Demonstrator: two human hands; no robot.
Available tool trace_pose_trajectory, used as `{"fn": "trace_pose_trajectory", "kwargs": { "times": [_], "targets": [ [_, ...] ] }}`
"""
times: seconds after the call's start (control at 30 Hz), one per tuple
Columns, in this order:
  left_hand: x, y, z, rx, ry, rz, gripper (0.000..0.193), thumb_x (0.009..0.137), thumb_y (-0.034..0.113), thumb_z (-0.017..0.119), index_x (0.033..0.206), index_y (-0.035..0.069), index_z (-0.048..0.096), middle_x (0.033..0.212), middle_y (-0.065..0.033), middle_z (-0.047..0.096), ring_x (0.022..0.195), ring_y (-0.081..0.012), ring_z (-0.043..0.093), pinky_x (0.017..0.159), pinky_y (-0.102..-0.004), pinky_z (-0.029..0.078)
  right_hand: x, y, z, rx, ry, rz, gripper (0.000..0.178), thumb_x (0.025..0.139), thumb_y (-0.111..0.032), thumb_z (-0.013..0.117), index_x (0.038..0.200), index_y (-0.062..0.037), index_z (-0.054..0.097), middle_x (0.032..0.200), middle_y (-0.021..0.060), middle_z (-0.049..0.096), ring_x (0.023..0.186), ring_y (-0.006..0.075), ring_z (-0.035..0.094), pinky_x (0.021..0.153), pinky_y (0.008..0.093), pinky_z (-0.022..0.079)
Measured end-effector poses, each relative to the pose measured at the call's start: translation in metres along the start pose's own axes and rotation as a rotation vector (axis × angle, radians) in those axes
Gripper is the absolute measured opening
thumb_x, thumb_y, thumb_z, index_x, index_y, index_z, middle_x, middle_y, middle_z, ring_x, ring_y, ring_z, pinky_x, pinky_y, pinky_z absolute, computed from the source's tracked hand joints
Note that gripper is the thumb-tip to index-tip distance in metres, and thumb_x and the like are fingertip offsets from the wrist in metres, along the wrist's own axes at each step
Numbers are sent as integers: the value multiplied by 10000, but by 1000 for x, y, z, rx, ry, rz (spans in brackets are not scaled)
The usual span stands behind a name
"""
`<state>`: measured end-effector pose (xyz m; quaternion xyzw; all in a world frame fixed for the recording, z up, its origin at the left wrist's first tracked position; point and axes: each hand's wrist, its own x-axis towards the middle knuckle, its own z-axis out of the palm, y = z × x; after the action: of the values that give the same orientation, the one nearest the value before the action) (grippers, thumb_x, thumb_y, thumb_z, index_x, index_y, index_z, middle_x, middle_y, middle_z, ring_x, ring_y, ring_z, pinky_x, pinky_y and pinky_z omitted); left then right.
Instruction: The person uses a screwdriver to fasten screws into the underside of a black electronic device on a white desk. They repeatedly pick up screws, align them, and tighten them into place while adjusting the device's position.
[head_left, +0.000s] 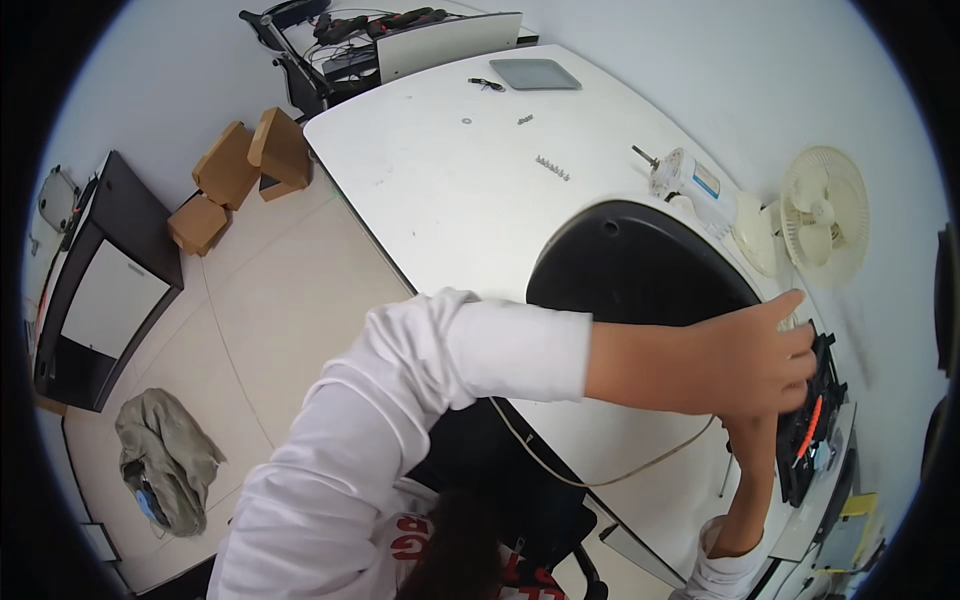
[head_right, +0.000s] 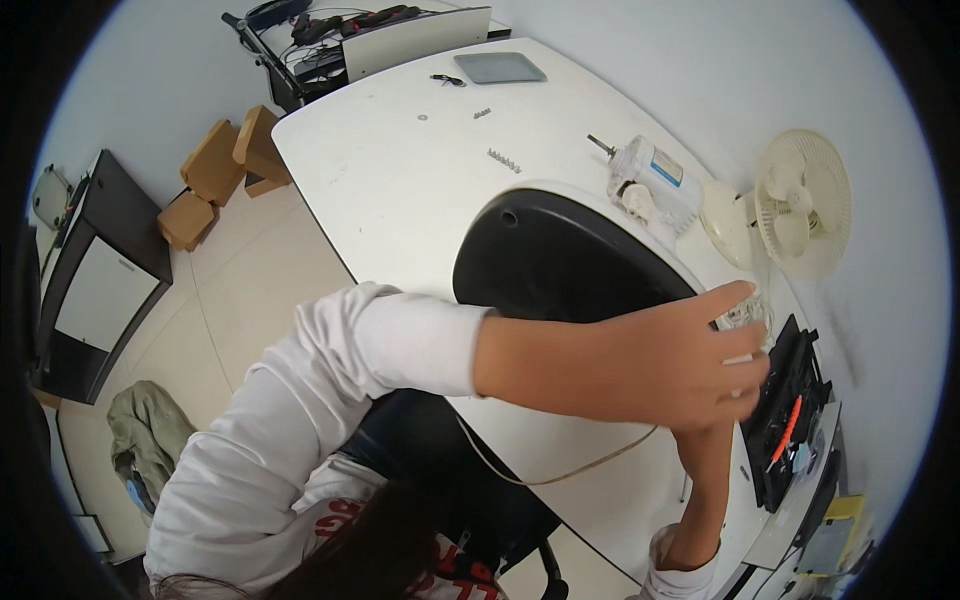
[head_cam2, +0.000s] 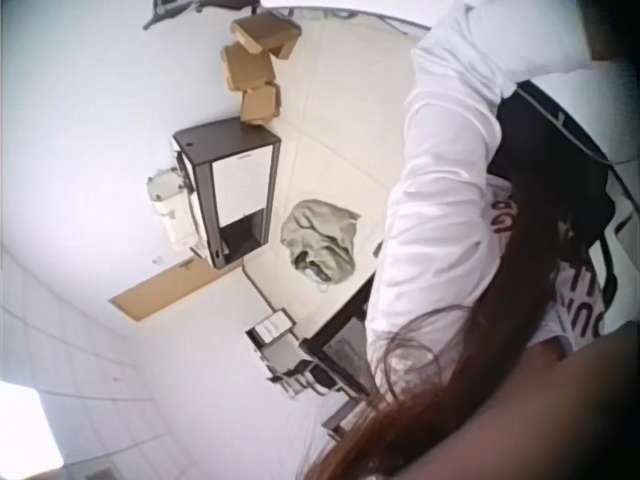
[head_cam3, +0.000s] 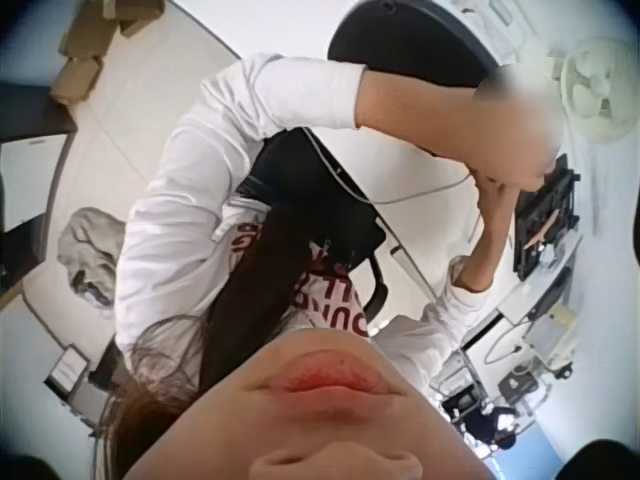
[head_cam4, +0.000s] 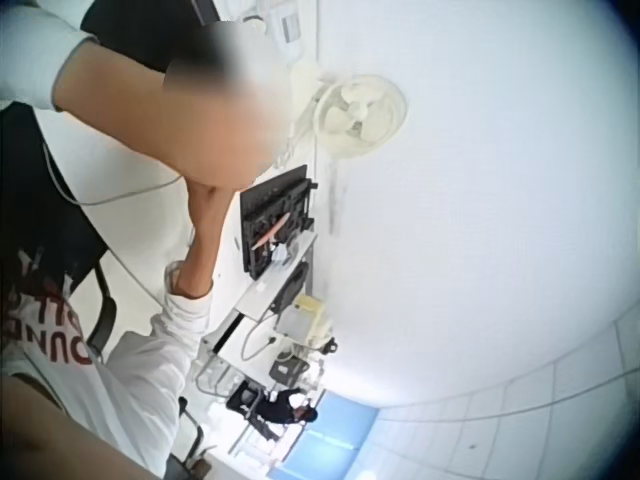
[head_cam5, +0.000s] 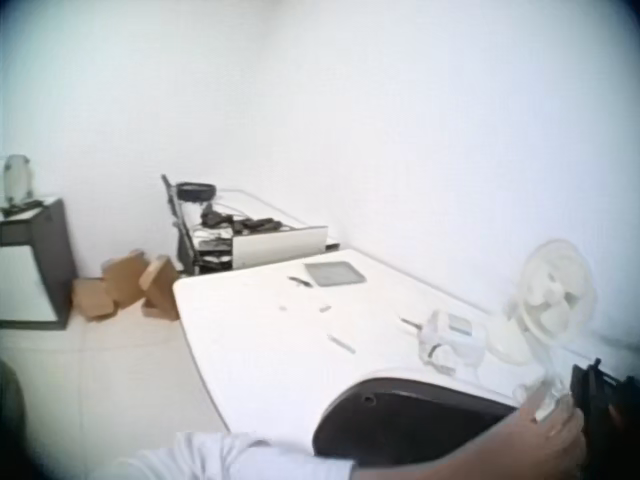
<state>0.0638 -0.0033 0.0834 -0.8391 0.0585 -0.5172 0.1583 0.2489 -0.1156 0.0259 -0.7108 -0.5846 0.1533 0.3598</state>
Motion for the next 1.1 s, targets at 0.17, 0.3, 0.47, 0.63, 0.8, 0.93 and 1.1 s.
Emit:
{"fn": "trace_pose_trajectory", "kwargs": {
  "times": [0.17,0.3,0.47,0.63,0.8,0.93,1.1],
  "targets": [
    [-36,-56,-61,-380,371,-341,200,712,140,704,902,110,647,929,-33,628,858,-197,593,789,-353,467,-1,-45,-5,2,-93,167,375,682,-38,763,1002,16,573,835,35,613,715,108,548,649,240,438],
    [-104,-136,-87,-101,261,-799,131,787,136,677,899,68,667,918,-37,661,811,-208,615,723,-296,453,1,-52,-4,-8,-92,219,389,645,3,776,990,25,596,856,24,640,732,98,538,693,228,440],
    [-178,-183,-53,-26,-412,-837,154,772,198,709,919,153,700,1168,5,595,1132,-234,479,922,-384,422,-3,-44,-6,-1,-41,283,432,619,7,797,996,14,586,883,21,613,754,102,534,690,230,434],
    [-195,-198,-28,-47,-665,-788,188,756,226,722,936,173,714,1228,18,566,1182,-242,439,979,-394,394,-8,-36,-8,-15,-2,382,489,618,-15,814,1010,6,523,852,27,595,744,104,527,694,233,432],
    [-209,-203,-17,-105,-710,-884,206,746,265,721,935,184,714,1229,16,568,1190,-243,438,967,-380,397,-4,-52,-7,-77,-16,564,540,622,-53,831,1029,-7,479,883,33,565,783,113,514,726,245,429],
    [-220,-200,-9,-117,-555,-840,199,748,263,710,932,188,712,1224,-1,569,1191,-246,436,962,-391,390,-11,-37,-10,-74,13,468,476,623,-76,798,974,-27,481,905,29,545,824,133,492,762,265,415],
    [-209,-188,2,-247,-508,-711,142,796,224,653,920,189,714,1249,-14,544,1231,-263,394,1016,-484,316,-12,-24,-12,-67,52,389,649,604,-40,815,1136,-3,445,1033,70,551,924,164,507,842,275,405]
  ]
}}
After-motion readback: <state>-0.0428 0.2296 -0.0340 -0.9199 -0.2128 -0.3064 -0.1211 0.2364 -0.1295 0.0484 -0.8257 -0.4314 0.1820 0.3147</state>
